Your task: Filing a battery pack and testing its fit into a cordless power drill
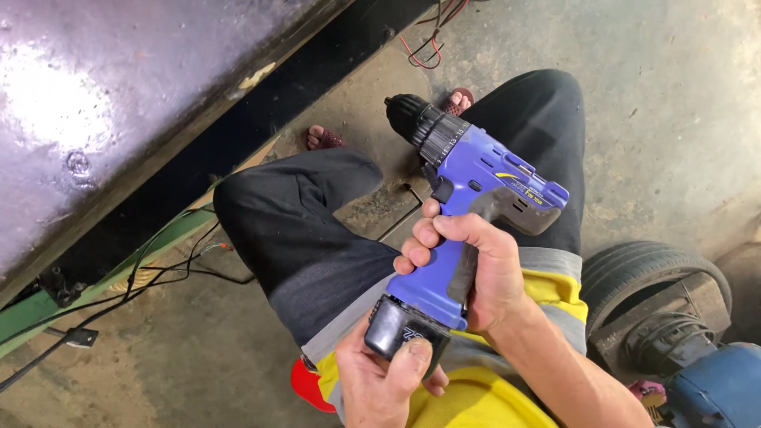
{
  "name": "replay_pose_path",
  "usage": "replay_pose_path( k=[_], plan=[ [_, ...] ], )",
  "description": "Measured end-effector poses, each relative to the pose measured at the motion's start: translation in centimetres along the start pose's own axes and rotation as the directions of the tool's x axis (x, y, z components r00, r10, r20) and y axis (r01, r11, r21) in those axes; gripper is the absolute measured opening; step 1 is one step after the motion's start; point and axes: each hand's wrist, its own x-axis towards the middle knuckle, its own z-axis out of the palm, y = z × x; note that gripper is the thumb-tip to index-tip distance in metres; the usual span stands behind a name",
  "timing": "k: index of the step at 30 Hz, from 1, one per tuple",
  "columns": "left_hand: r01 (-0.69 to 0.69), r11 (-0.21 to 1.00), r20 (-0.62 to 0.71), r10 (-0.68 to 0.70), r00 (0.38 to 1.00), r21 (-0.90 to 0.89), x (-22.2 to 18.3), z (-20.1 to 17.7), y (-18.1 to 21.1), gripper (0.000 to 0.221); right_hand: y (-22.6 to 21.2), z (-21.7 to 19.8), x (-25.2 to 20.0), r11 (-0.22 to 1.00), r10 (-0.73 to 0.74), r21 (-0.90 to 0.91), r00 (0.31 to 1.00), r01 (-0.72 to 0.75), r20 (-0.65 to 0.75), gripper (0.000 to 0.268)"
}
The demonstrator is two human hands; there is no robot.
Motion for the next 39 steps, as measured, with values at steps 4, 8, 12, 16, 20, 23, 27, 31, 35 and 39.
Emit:
replay_pose_path(
  k=[4, 8, 12, 16, 20, 23, 27, 31, 35, 39],
  plan=[
    [0.126, 0.989, -0.187, -0.110, 0.976, 0.080, -0.5, 0.8, 0.9, 0.022, 0.3, -0.4, 0.2, 1.000, 0.014, -0.006, 1.000, -0.014, 0.020, 0.024],
    [-0.123, 0.978, -0.120, 0.144, 0.982, 0.167, -1.0, 0.4, 0.3, 0.022, 0.6, -0.6, 0.1, 1.000, 0.008, -0.004, 0.995, -0.008, 0.103, 0.022],
    [-0.130, 0.943, -0.109, 0.171, 0.979, 0.307, -1.1, 0.7, 2.5, 0.021, 0.7, 0.0, 0.0, 0.999, -0.011, -0.031, 0.997, 0.014, 0.076, 0.025],
    [0.067, 0.994, -0.112, -0.057, 0.992, 0.089, -0.5, -0.6, 0.7, 0.029, 1.1, -0.4, 0.3, 1.000, -0.012, -0.025, 0.995, 0.014, 0.100, 0.026],
    [-0.029, 0.998, 0.023, 0.031, 0.999, -0.063, 0.0, -0.9, 0.1, 0.025, 1.3, -0.8, 0.5, 0.998, -0.046, -0.033, 0.991, 0.051, 0.129, 0.026],
    [-0.016, 0.995, 0.052, 0.021, 0.998, -0.099, 0.2, -0.6, 0.7, 0.031, 1.4, -0.9, 0.5, 0.996, -0.077, -0.042, 0.990, 0.082, 0.119, 0.026],
    [0.026, 0.998, 0.029, -0.024, 0.999, -0.060, 0.4, -0.5, 0.6, 0.023, 1.2, -1.0, 0.6, 0.994, -0.095, -0.047, 0.988, 0.101, 0.124, 0.027],
    [-0.087, 0.995, 0.068, 0.091, 0.994, -0.054, 0.3, -0.8, 0.4, 0.028, 1.1, -1.1, 0.6, 0.996, -0.081, -0.032, 0.986, 0.087, 0.143, 0.026],
    [-0.090, 0.968, -0.049, 0.105, 0.993, 0.236, 0.1, -0.7, 0.7, 0.033, 0.9, -1.3, 0.7, 0.997, -0.068, -0.028, 0.978, 0.075, 0.195, 0.028],
    [-0.085, 0.974, 0.000, 0.087, 0.996, 0.208, 0.5, -0.8, 0.5, 0.023, 0.8, -1.6, 0.8, 0.997, -0.069, -0.006, 0.972, 0.073, 0.224, 0.028]
  ],
)
